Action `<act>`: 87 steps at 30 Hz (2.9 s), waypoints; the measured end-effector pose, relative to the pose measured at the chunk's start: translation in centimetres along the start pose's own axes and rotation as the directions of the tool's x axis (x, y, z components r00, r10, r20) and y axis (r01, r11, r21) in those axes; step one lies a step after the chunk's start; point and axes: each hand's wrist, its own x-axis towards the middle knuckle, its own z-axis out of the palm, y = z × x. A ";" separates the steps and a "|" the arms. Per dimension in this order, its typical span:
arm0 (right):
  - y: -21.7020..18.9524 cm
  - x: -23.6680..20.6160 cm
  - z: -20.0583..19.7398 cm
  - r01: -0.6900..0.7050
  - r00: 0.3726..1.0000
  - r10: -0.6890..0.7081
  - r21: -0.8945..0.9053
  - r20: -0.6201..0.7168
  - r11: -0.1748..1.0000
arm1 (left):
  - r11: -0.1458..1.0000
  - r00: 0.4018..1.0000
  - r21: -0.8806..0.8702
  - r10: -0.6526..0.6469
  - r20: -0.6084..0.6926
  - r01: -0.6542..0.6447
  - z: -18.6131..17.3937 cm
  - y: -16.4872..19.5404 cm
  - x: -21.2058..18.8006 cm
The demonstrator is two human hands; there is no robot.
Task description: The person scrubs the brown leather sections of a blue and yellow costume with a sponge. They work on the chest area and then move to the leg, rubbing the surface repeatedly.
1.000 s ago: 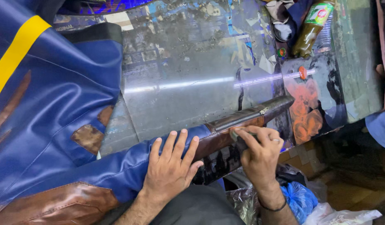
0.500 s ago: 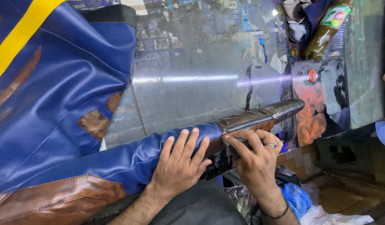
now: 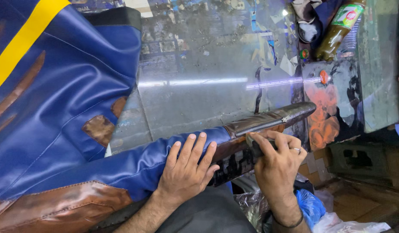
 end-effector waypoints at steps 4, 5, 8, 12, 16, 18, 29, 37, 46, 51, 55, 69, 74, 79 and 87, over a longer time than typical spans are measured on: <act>0.1 0.0 -0.2 0.043 0.999 -0.043 0.006 0.002 0.999 | 0.999 0.999 -0.034 -0.026 0.038 0.027 -0.2 0.1 -0.1; 0.1 -0.1 -0.2 0.004 1.000 -0.004 0.005 -0.004 1.000 | 0.997 0.998 -0.052 -0.046 0.046 0.049 -0.3 0.2 -0.3; -0.2 -0.1 0.0 -0.013 1.000 0.013 0.016 -0.003 1.000 | 0.994 0.994 -0.028 -0.107 0.035 0.108 -0.6 0.6 -0.9; 0.3 0.2 0.4 0.022 1.000 -0.022 -0.006 0.009 1.000 | 0.992 0.992 0.007 -0.123 0.023 0.123 -0.3 0.8 -1.6; 1.6 0.6 0.3 -0.092 0.996 0.091 -0.096 -0.016 0.991 | 0.995 0.995 0.019 -0.101 0.012 0.101 0.2 0.4 -1.9; 2.1 0.6 0.3 -0.113 0.993 0.111 -0.038 -0.038 0.993 | 0.996 0.996 0.016 -0.091 0.006 0.091 0.3 0.3 -2.0; 2.1 1.4 0.0 -0.022 1.000 0.022 0.002 0.019 1.000 | 0.993 0.997 0.081 -0.081 0.001 0.081 0.4 0.5 -2.1; 5.2 1.6 0.2 -0.051 0.997 0.053 -0.052 0.049 0.997 | 0.992 0.997 0.098 -0.082 0.007 0.081 0.5 0.7 -2.2; 10.0 1.6 0.3 -0.183 0.983 0.181 -0.198 -0.031 0.963 | 0.993 0.997 0.093 -0.074 -0.035 0.077 1.0 0.8 -2.2; 7.9 1.4 -0.2 -0.066 0.996 0.064 -0.026 -0.054 0.997 | 0.993 0.996 0.082 -0.081 -0.030 0.083 1.1 0.9 -2.2; 5.9 1.4 -0.4 0.065 0.998 -0.064 -0.039 0.011 0.997 | 0.993 0.997 0.092 -0.071 -0.028 0.073 1.2 0.9 -2.3; 5.2 1.9 -1.0 0.056 0.996 -0.054 -0.028 0.066 0.998 | 0.991 0.997 0.102 -0.083 -0.008 0.083 0.9 1.0 -2.1; 6.9 1.0 -2.1 0.033 0.997 -0.037 0.065 0.068 0.997 | 0.993 0.996 0.071 -0.090 -0.009 0.091 0.5 0.9 -1.6; 10.1 -0.6 -1.2 -0.202 0.956 0.247 0.256 -0.156 0.945 | 0.992 0.993 0.033 -0.119 0.003 0.118 0.1 0.9 -0.9; 10.8 -1.0 3.4 -0.302 0.843 0.530 0.734 -0.093 0.609 | 0.992 0.992 0.011 -0.125 0.016 0.124 -0.4 1.0 -0.4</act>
